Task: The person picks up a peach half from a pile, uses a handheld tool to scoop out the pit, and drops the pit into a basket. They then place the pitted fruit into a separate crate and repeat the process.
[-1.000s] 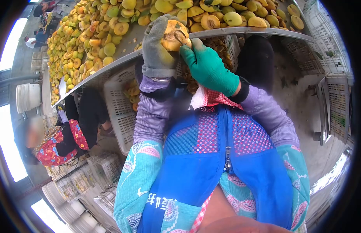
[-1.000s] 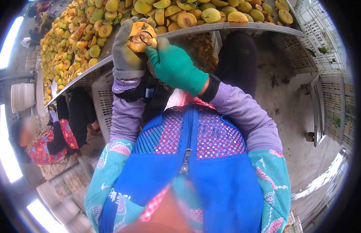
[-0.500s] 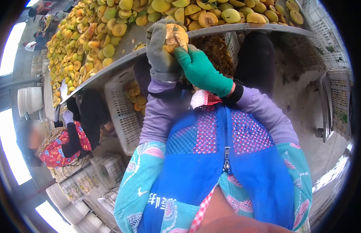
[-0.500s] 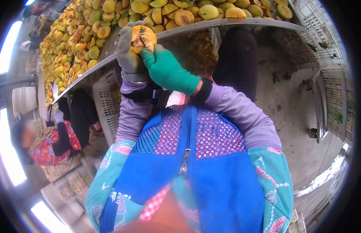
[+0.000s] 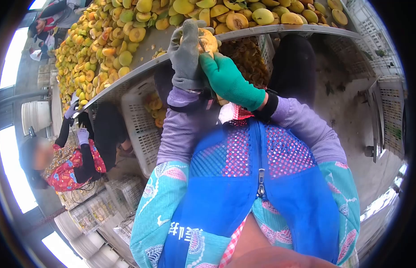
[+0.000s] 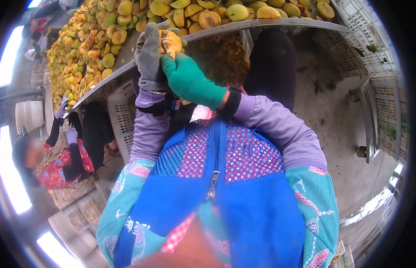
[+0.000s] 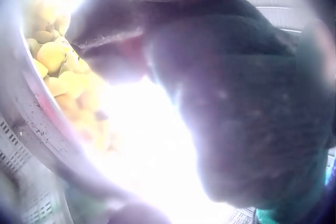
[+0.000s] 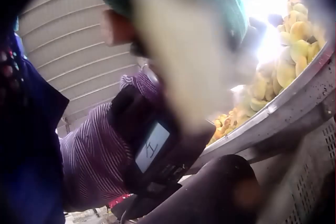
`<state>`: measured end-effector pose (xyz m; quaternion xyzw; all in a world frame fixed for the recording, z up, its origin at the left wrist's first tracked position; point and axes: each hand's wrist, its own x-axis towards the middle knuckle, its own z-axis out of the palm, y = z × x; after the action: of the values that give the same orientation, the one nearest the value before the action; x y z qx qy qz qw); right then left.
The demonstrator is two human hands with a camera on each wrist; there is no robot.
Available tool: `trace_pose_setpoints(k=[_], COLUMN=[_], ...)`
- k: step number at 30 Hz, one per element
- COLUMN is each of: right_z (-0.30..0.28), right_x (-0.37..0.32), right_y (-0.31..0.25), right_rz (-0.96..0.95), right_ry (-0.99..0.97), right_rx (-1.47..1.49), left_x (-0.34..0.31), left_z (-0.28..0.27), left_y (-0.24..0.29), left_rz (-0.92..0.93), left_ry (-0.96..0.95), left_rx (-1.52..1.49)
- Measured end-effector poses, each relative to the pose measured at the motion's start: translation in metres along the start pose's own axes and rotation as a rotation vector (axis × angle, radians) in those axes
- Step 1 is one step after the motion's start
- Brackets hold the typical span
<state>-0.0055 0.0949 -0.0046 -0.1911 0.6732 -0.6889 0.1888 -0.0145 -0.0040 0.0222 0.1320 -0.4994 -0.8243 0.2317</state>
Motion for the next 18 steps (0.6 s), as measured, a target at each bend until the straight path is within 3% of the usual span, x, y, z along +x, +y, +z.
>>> trace_pose_setpoints(k=[3, 6, 7, 11, 14, 18], right_z=[-0.008, -0.031, -0.029, -0.029, -0.027, -0.024], right_x=[-0.003, -0.002, -0.005, -0.014, -0.013, -0.013], right_y=[-0.013, -0.027, -0.030, -0.039, -0.036, -0.042], right_rz=[0.179, 0.535, 0.544, 0.629, 0.630, 0.653], right_ry=[-0.105, -0.456, -0.432, -0.494, -0.491, -0.524], right_rx=[0.107, 0.673, 0.742, 1.136, 1.260, 0.961], left_x=[-0.002, -0.002, 0.002, -0.005, -0.007, -0.010], left_z=[0.001, 0.000, -0.005, -0.010, -0.009, -0.014], left_y=[0.001, 0.016, 0.015, 0.011, 0.002, 0.001], left_rz=[-0.025, -0.166, -0.182, -0.214, -0.260, -0.306], left_ry=[0.016, -0.150, -0.241, -0.308, -0.271, -0.262], left_rx=[0.092, 0.094, 0.266, 0.108, -0.006, -0.083])
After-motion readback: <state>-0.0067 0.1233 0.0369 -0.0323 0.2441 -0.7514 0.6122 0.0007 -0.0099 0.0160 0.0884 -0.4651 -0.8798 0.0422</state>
